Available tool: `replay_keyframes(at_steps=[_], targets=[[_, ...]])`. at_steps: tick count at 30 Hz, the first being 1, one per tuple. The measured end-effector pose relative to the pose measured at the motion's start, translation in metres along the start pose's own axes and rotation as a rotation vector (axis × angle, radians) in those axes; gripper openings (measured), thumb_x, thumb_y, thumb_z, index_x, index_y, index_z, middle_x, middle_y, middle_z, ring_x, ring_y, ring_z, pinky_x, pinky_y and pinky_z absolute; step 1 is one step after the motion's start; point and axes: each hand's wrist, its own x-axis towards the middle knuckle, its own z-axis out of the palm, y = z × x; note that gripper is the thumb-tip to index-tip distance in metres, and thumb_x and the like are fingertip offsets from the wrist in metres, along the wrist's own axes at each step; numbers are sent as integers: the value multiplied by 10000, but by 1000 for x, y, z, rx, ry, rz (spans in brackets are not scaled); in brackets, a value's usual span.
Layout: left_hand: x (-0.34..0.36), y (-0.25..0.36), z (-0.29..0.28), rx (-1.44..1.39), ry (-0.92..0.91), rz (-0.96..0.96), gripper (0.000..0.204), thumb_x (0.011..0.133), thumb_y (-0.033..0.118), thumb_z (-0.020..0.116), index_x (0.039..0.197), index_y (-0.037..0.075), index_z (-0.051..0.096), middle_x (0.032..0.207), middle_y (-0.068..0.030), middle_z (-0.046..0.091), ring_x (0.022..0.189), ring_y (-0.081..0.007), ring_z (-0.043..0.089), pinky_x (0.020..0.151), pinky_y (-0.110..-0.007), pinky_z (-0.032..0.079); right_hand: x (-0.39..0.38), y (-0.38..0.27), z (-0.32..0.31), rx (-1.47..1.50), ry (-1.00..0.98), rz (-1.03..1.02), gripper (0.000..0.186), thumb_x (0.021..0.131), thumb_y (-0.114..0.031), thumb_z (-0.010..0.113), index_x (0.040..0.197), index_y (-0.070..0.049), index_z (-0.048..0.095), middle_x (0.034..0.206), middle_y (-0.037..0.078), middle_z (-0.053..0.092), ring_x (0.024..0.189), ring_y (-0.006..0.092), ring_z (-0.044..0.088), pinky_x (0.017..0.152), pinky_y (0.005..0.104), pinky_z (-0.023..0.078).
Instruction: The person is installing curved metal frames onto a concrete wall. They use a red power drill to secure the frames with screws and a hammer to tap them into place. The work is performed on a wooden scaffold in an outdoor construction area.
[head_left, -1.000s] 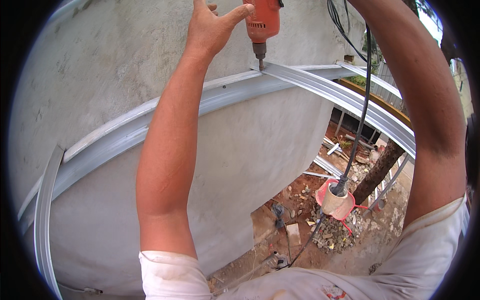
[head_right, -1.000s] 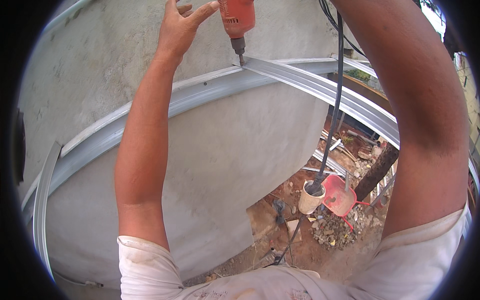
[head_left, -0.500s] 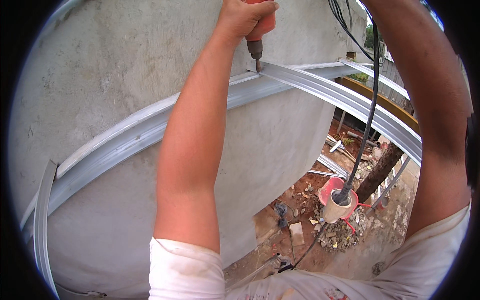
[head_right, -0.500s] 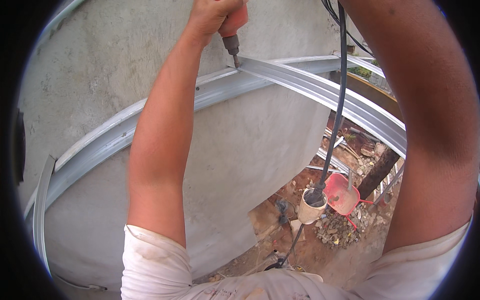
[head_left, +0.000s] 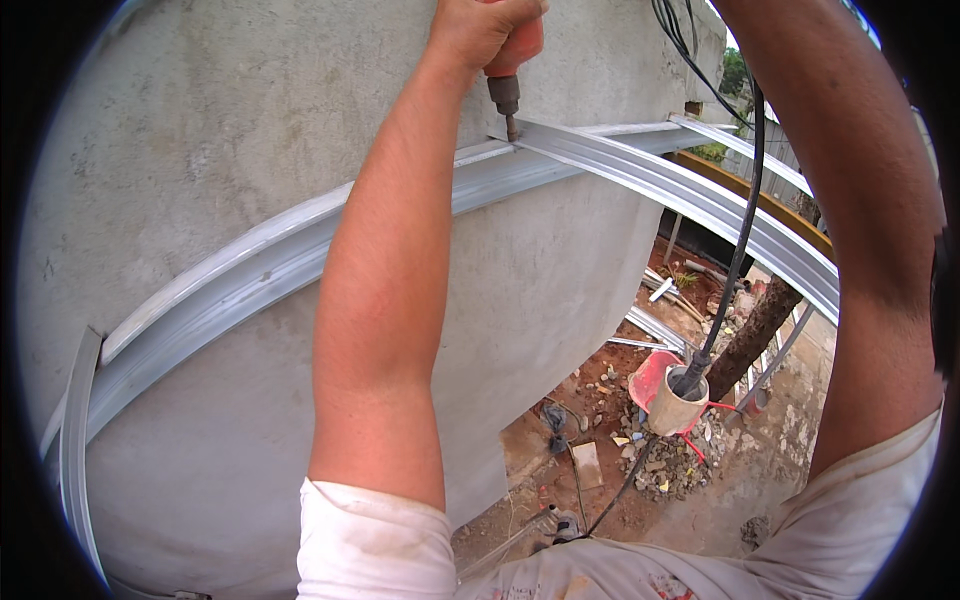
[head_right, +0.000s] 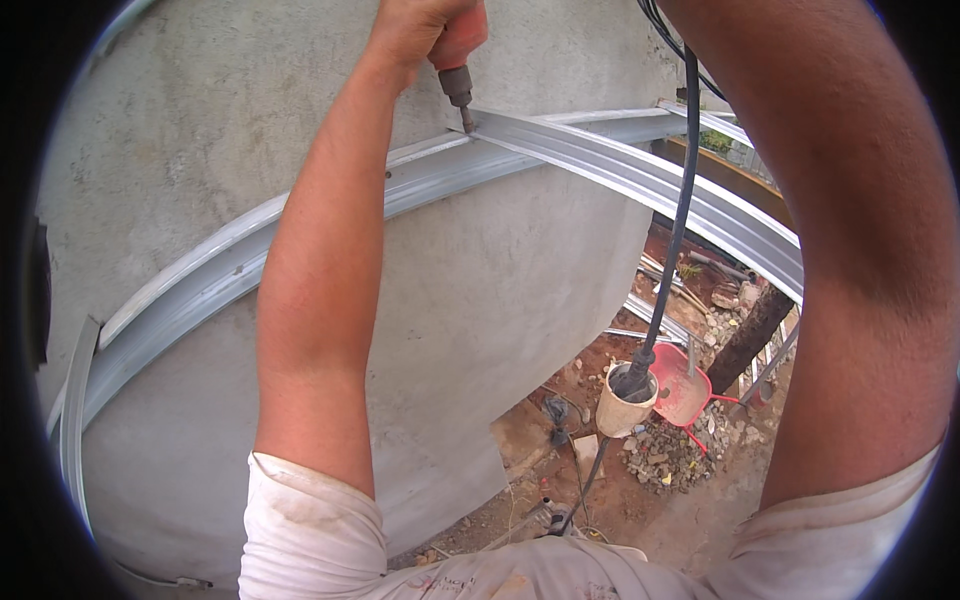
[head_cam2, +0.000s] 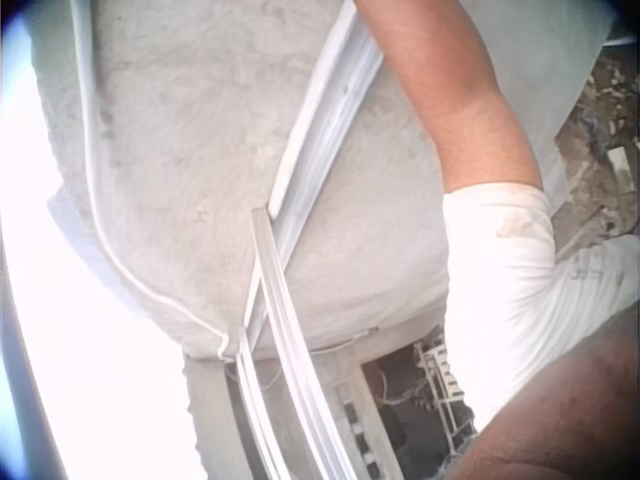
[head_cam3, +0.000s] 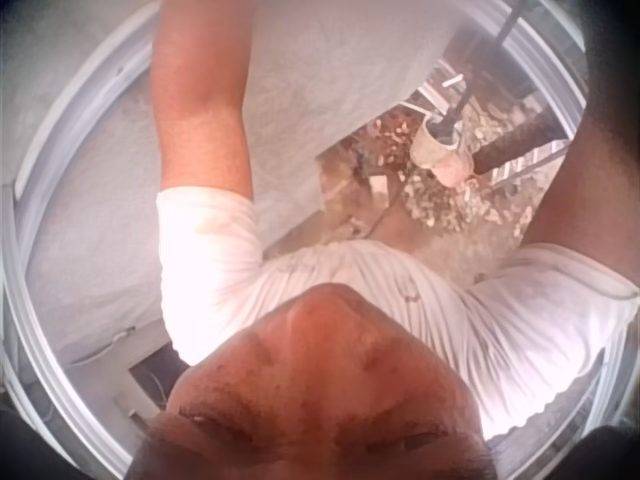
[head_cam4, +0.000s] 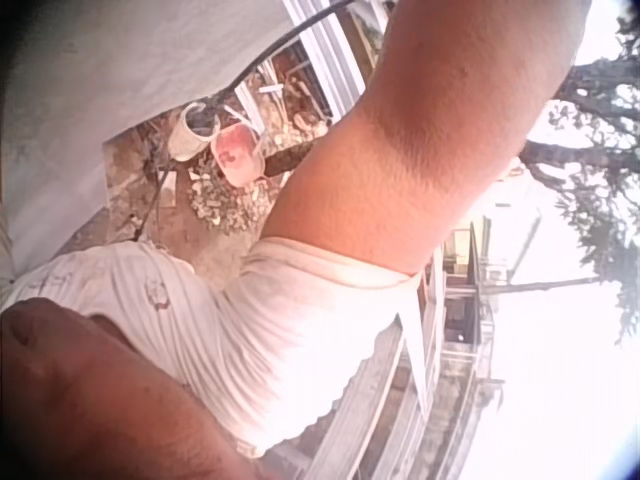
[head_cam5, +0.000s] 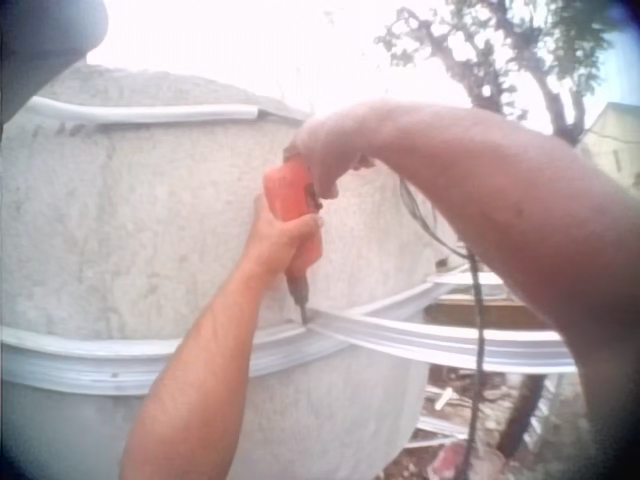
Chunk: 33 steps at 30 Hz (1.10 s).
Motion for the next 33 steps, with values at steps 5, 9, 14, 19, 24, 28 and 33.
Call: replay_keyframes(at_steps=[5, 9, 14, 19, 24, 28, 33], targets=[[1, -6, -4, -3, -39, -14, 361, 722, 75, 700, 1066, 22, 603, 917, -53, 617, 772, -158, 611, 668, -314, 515, 1, 2, 1, -7, -3, -4, 568, 757, -155, 748, 1296, -85, 584, 924, 148, 678, 714, 243, 646, 601, 360, 529], [-1, 0, -1, 42, -23, -51, 349, 728, 79, 698, 1061, 23, 611, 910, -52, 619, 780, -162, 616, 680, -322, 519, 3, 4, 0, -6, 0, 3, 572, 757, -172, 755, 1293, -78, 581, 922, 139, 674, 716, 233, 644, 610, 352, 530], [1, -3, -7, 34, -59, -49, 353, 726, 104, 702, 1057, 18, 617, 913, -60, 623, 785, -166, 621, 700, -331, 522, 4, 4, 0, 0, 10, 0, 578, 756, -193, 765, 1289, -69, 577, 920, 127, 669, 717, 220, 642, 621, 342, 531], [1, 6, -5, 62, -56, -67, 365, 722, 112, 698, 1062, 11, 613, 919, -63, 623, 785, -166, 619, 702, -330, 522, 3, 4, 0, 5, 26, -5, 587, 755, -214, 774, 1285, -61, 573, 918, 116, 663, 719, 208, 640, 632, 333, 531], [4, 14, 1, 71, -60, -57, 384, 717, 103, 692, 1080, 15, 604, 938, -66, 618, 799, -164, 616, 705, -326, 521, -2, 7, 0, 14, 45, -3, 597, 754, -235, 783, 1281, -52, 569, 916, 105, 658, 721, 195, 637, 643, 323, 532], [5, 17, -5, 53, -95, 6, 408, 709, 87, 689, 1101, 23, 597, 963, -64, 618, 821, -163, 614, 717, -320, 520, -10, 7, 1, 30, 82, 2, 606, 754, -252, 791, 1277, -45, 566, 914, 96, 654, 722, 185, 636, 652, 316, 533], [-3, 36, 6, 50, -59, 54, 429, 693, 70, 696, 1109, 29, 599, 979, -59, 626, 828, -157, 615, 716, -309, 518, -29, 6, 7, 57, 122, 24, 619, 753, -273, 800, 1273, -36, 563, 912, 85, 649, 723, 173, 634, 662, 306, 533]])
